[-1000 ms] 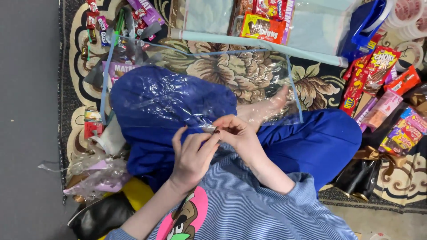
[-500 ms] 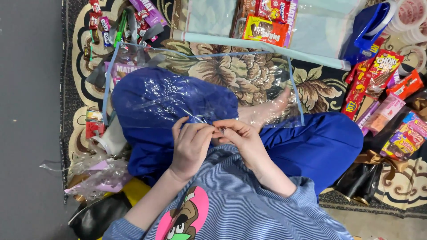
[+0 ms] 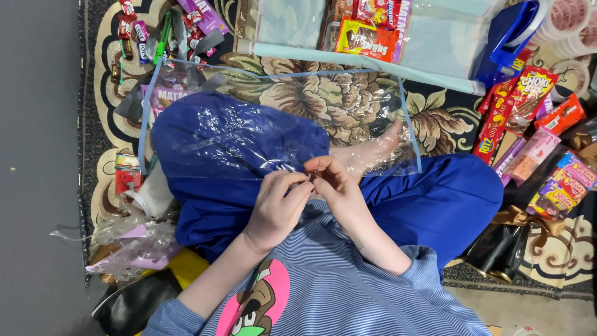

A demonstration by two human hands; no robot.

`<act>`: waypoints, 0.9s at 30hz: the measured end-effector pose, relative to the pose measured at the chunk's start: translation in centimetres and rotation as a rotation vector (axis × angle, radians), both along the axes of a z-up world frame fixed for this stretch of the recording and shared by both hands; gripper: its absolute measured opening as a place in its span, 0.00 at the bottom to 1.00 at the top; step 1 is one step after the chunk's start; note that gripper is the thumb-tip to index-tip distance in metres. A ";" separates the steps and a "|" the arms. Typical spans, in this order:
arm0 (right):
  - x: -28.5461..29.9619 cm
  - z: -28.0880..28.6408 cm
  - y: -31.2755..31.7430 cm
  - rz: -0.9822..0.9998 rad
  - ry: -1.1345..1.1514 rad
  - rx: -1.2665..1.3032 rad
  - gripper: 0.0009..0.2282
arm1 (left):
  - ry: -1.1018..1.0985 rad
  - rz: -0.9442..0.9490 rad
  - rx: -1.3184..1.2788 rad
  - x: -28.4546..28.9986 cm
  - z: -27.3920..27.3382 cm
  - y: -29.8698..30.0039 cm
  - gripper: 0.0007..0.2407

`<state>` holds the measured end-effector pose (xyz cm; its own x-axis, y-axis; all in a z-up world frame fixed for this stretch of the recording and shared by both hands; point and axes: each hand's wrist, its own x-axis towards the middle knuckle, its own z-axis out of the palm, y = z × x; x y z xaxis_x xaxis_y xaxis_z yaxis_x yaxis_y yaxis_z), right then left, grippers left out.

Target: The person is arranging snack packets on a clear plastic sheet and then folding and taping the plastic to wrap them into a bouquet.

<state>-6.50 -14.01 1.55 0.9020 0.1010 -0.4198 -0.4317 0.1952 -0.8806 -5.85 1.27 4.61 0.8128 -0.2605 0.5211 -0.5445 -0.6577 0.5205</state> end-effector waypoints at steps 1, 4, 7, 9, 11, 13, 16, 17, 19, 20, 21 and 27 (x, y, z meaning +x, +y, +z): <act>0.1 0.1 0.0 -0.002 -0.003 -0.001 0.12 | -0.003 -0.002 -0.001 0.2 0.1 0.2 0.04; 0.5 -0.1 -0.8 0.005 0.073 0.152 0.13 | 0.023 0.102 -0.044 1.0 0.6 2.2 0.04; 1.5 -1.7 -3.7 -0.047 -0.003 0.033 0.13 | 0.158 0.341 -0.125 2.7 0.8 8.0 0.07; 2.2 -3.6 -6.7 -0.096 -0.171 -0.475 0.12 | 0.163 0.552 -0.194 3.5 0.0 12.9 0.05; 3.1 -3.8 -9.6 -0.064 -0.283 -0.840 0.12 | 0.091 0.637 0.057 3.0 -1.0 18.0 0.02; 3.4 -5.8 -12.7 -0.030 -0.385 -1.206 0.14 | 0.019 0.707 0.308 2.5 -2.4 21.9 0.03; 3.0 -10.2 -16.5 -0.072 -0.278 -1.369 0.18 | 0.068 0.848 0.555 1.4 -5.0 25.1 0.04; 2.9 -10.8 -17.0 -0.053 -0.169 -1.383 0.21 | 0.154 0.878 0.537 1.0 -5.8 25.7 0.05; 2.7 -11.8 -17.5 -0.031 -0.059 -1.393 0.25 | 0.242 0.907 0.519 -0.1 -7.9 27.0 0.11; 2.7 -12.1 -17.5 -0.015 -0.041 -1.383 0.23 | 0.343 0.908 0.625 -0.7 -9.3 27.8 0.07; 2.7 -12.5 -17.5 0.002 -0.023 -1.373 0.23 | 0.444 0.905 0.731 -1.2 -10.6 28.6 0.05; 3.7 -10.2 -16.3 0.029 0.124 -1.206 0.16 | 0.872 0.848 -0.605 1.7 -7.3 25.4 0.29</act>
<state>-2.78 -30.33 -8.70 0.8528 -0.3949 -0.3418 -0.5168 -0.7329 -0.4425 -4.13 26.65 -2.66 0.7292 0.5643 -0.3871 0.5619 -0.1710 0.8093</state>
